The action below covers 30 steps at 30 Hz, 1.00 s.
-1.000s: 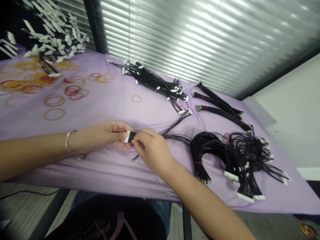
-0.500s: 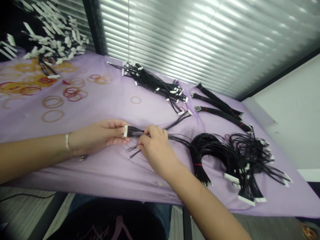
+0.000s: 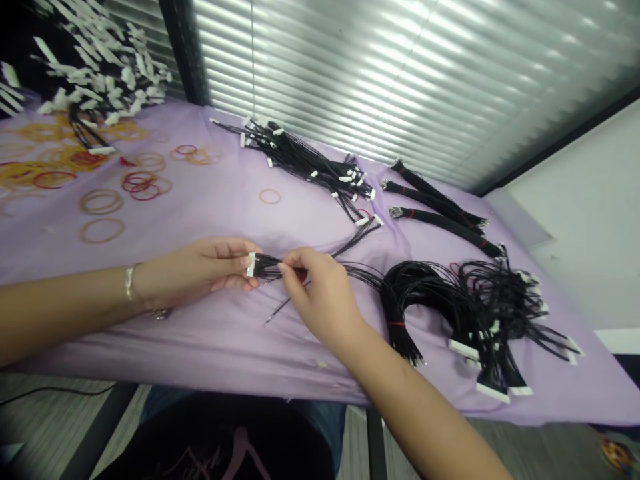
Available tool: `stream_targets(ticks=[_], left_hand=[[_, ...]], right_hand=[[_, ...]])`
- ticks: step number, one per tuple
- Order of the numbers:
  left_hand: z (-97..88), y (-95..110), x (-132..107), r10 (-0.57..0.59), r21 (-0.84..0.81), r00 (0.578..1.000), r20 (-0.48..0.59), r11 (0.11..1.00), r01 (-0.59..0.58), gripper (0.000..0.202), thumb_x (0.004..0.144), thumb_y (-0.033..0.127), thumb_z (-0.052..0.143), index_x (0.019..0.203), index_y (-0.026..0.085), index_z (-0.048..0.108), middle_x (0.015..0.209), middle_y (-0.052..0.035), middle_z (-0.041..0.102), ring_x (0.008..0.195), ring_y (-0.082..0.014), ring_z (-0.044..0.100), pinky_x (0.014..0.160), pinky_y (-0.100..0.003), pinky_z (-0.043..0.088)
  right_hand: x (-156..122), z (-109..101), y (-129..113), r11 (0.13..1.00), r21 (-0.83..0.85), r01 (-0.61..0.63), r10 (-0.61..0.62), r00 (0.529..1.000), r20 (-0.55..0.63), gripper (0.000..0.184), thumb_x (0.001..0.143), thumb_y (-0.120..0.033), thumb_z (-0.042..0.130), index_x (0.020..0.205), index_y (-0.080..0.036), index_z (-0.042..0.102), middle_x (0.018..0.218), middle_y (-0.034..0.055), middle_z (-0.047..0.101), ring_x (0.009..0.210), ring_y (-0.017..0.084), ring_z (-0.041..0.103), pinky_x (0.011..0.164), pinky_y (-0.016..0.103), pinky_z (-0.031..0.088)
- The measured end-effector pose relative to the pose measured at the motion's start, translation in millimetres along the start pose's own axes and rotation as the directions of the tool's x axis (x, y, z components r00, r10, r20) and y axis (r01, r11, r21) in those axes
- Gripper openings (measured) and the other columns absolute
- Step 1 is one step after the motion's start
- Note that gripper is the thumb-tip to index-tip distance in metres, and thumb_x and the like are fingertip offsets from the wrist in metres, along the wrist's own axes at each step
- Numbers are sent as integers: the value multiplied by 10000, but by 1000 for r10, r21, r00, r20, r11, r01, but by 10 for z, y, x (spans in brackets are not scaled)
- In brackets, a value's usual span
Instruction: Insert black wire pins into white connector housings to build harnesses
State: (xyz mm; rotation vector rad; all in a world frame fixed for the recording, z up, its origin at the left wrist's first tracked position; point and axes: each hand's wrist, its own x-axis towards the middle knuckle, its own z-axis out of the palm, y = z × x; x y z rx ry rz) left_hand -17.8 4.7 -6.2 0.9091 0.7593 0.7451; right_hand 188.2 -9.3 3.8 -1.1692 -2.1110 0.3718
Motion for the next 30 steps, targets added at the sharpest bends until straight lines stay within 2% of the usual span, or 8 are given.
stream_targets(ticks=[4,10,17,25,30], left_hand=[[-23,-11,-7,12,29,999,37,999,-13,78,874,147,597,887,96,655,752,-10,640,702,-82,630,701,-198,521],[-14,-8,-12,28,95,998,51,995,-33,110,898,138,549,900,93,649,757,-17,651,697,-79,629,666,-174,522],[35,32,-31,3,102,1000,-2,995,-3,95,878,106,553,857,99,646,756,5,634,678,-64,633,673,-159,527],[21,12,-19,22,146,1000,1,989,-22,93,883,113,551,874,100,642,751,3,633,661,-66,629,656,-160,525],[36,22,-28,18,166,1000,0,986,-18,136,903,92,512,859,97,640,739,6,630,658,-65,630,658,-162,531]], right_hand=[[29,-4,0,1000,25,5,-4,1000,-25,59,841,-173,609,820,-157,662,758,5,689,686,97,616,665,207,463],[14,-13,-41,997,-27,74,-76,993,-93,36,783,-112,649,754,-133,655,661,-5,647,611,82,566,585,195,430],[3,33,-28,994,-25,109,-109,994,-22,70,768,-80,620,726,-133,638,676,-6,648,634,98,551,631,236,441],[0,11,-33,990,-34,133,-133,991,12,72,802,-114,608,738,-133,634,679,-6,644,627,89,545,626,230,416],[-4,-1,-30,994,-48,100,-97,994,54,111,839,-148,587,737,-137,628,673,-6,628,630,91,533,625,226,401]])
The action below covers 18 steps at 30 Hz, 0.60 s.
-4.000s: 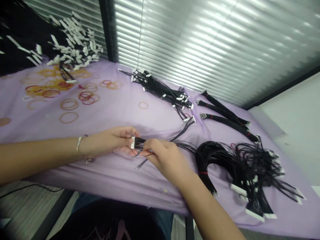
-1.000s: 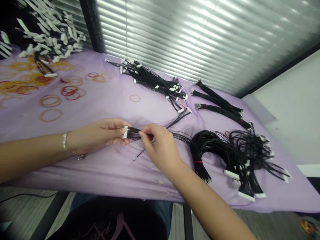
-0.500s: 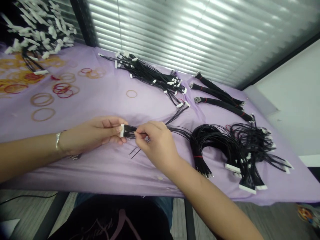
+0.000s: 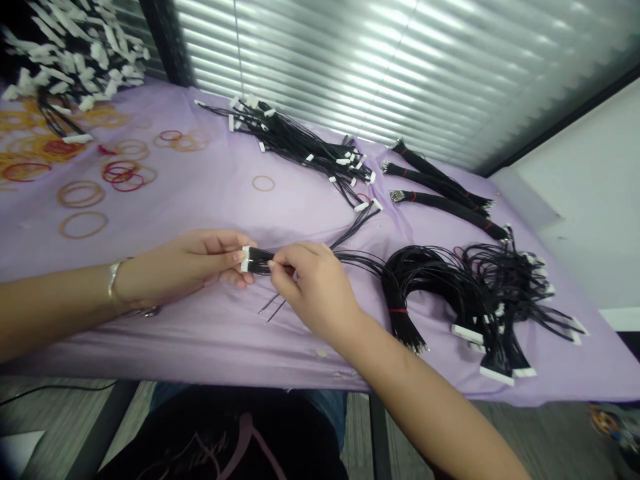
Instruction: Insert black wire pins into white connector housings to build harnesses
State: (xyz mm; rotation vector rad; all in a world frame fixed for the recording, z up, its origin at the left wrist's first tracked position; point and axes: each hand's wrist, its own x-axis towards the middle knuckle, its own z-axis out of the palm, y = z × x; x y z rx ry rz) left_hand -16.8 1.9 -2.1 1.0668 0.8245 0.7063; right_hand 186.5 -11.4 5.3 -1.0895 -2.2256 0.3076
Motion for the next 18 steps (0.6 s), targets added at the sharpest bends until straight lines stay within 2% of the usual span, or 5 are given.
stream_targets(ticks=[12,18], left_hand=[[-16,-5,7,3,31,1000,15,999,-3,135,916,110,516,888,87,646,748,-10,655,660,-66,625,671,-172,521],[-19,-6,5,-8,42,1000,10,999,8,128,918,129,523,912,93,645,768,-20,663,678,-79,627,684,-196,527]], right_hand=[[25,16,-7,997,24,-73,73,997,15,121,825,-151,588,710,-144,624,647,-10,620,611,90,522,587,218,377],[12,6,-15,989,84,-119,116,992,44,104,768,-107,581,681,-154,615,631,-16,597,599,91,508,610,226,399]])
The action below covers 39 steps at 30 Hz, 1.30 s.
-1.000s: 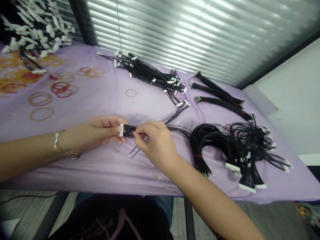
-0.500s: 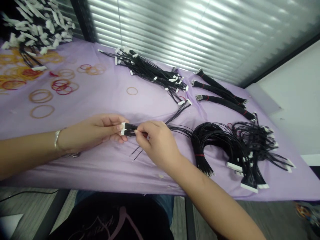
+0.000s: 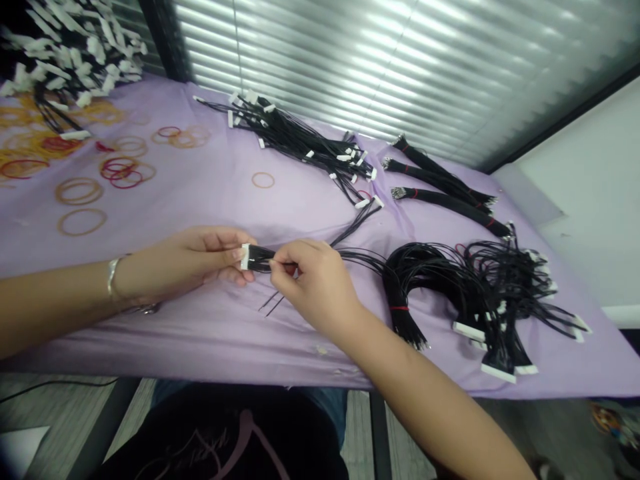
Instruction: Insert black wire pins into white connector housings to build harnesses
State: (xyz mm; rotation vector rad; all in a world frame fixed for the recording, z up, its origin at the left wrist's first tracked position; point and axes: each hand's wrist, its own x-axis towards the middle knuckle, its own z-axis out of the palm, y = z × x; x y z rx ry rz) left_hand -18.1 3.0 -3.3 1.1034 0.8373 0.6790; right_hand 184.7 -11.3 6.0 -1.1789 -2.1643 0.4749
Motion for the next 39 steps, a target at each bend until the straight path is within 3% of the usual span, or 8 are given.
stream_targets(ticks=[13,21,39], left_hand=[[29,26,-8,-16,10,999,-28,1000,17,125,907,112,533,879,92,653,744,-11,661,655,-74,636,675,-185,533],[31,22,1,-37,-7,998,-50,999,36,119,903,95,534,890,92,652,760,-2,659,649,-70,652,673,-180,556],[38,32,-12,-24,3,999,-46,1000,24,94,890,104,565,873,95,658,745,-8,679,651,-75,660,660,-171,561]], right_hand=[[-9,39,9,997,-40,67,-71,993,-94,77,780,-125,585,743,-146,649,652,-1,639,607,101,544,625,238,434],[-6,33,8,994,-41,100,-102,993,-58,65,822,-158,596,786,-146,648,682,-3,636,624,92,543,618,227,423],[12,43,11,1000,7,6,-6,999,-33,72,758,-99,598,722,-154,627,643,-16,601,598,84,515,581,209,412]])
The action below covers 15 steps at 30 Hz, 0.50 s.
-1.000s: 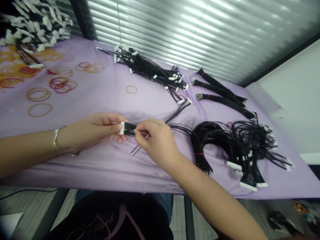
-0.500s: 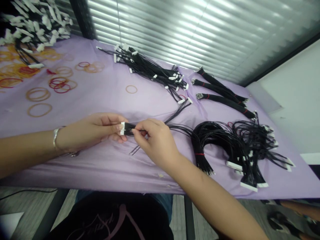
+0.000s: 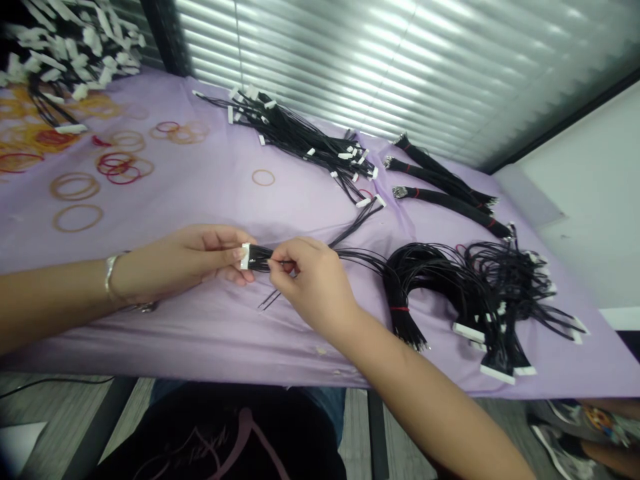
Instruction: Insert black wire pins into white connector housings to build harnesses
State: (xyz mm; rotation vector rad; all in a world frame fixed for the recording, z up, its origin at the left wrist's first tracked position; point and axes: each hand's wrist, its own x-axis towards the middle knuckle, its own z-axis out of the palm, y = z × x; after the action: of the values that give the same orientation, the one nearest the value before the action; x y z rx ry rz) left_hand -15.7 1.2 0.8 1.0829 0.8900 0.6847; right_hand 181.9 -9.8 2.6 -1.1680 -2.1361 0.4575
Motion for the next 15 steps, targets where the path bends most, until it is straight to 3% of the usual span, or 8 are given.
stream_targets(ticks=[6,15], left_hand=[[4,14,-5,-12,31,1000,-7,999,12,133,905,97,526,883,105,656,767,-9,672,675,-83,660,687,-190,560],[9,29,-1,6,106,1000,4,994,-6,133,901,77,523,898,105,653,726,-2,672,630,-73,651,649,-165,542]], right_hand=[[-5,-16,-19,1000,3,-4,4,999,-54,67,800,-160,611,737,-153,630,643,-13,606,582,84,513,557,207,401],[-17,2,-2,1000,-8,-26,25,999,-34,118,820,-179,616,706,-150,625,620,-18,594,567,76,490,538,201,361]])
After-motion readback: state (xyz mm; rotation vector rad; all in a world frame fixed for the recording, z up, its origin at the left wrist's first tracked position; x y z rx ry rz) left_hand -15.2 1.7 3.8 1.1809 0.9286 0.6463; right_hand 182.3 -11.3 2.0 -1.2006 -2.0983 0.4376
